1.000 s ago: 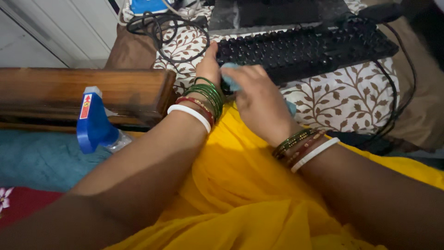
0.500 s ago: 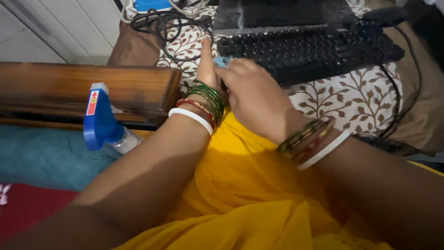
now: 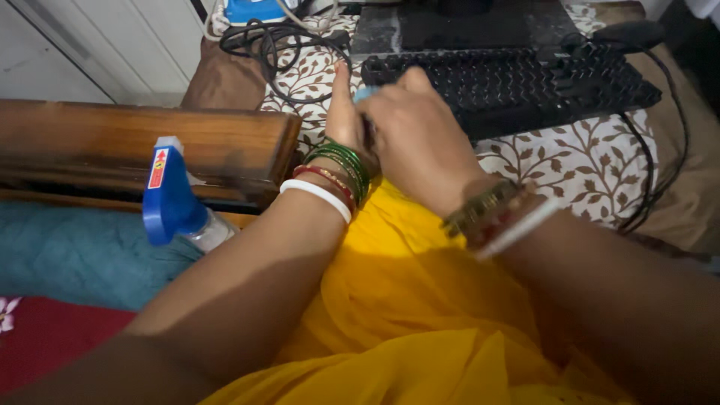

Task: The person cleans a black computer keyboard using a blue cloth and a spray bottle. They wipe the bottom and sides of the keyboard, spray the cloth with liquid, and then clean the keys and the attached cable.

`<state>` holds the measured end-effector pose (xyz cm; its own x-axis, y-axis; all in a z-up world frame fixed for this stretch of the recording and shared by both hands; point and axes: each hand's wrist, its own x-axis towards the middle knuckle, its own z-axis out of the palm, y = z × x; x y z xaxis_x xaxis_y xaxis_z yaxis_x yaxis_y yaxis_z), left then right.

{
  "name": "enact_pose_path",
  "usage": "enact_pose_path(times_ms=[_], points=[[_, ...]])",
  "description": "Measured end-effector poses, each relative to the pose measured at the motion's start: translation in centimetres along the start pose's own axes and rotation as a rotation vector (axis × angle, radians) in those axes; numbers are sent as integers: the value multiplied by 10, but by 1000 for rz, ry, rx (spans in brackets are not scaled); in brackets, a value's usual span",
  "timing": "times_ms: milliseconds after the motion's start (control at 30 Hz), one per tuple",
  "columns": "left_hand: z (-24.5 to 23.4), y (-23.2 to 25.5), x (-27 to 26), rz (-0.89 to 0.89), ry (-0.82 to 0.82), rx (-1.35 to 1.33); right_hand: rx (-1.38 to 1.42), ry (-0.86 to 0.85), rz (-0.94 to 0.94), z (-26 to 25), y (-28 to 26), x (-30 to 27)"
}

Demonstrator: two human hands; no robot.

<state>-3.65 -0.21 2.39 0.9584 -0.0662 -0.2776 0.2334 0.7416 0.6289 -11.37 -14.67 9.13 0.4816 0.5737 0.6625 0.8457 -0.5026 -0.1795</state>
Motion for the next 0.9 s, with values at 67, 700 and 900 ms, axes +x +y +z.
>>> enact_pose_path(times_ms=[67, 700, 900], points=[[-7, -2, 8, 78, -33, 24, 38, -45, 84, -8, -3, -5], [16, 1, -26, 37, -60, 54, -444, -329, -171, -12, 6, 23], [4, -2, -5, 76, -195, 32, -428, -274, -206, -32, -9, -9]])
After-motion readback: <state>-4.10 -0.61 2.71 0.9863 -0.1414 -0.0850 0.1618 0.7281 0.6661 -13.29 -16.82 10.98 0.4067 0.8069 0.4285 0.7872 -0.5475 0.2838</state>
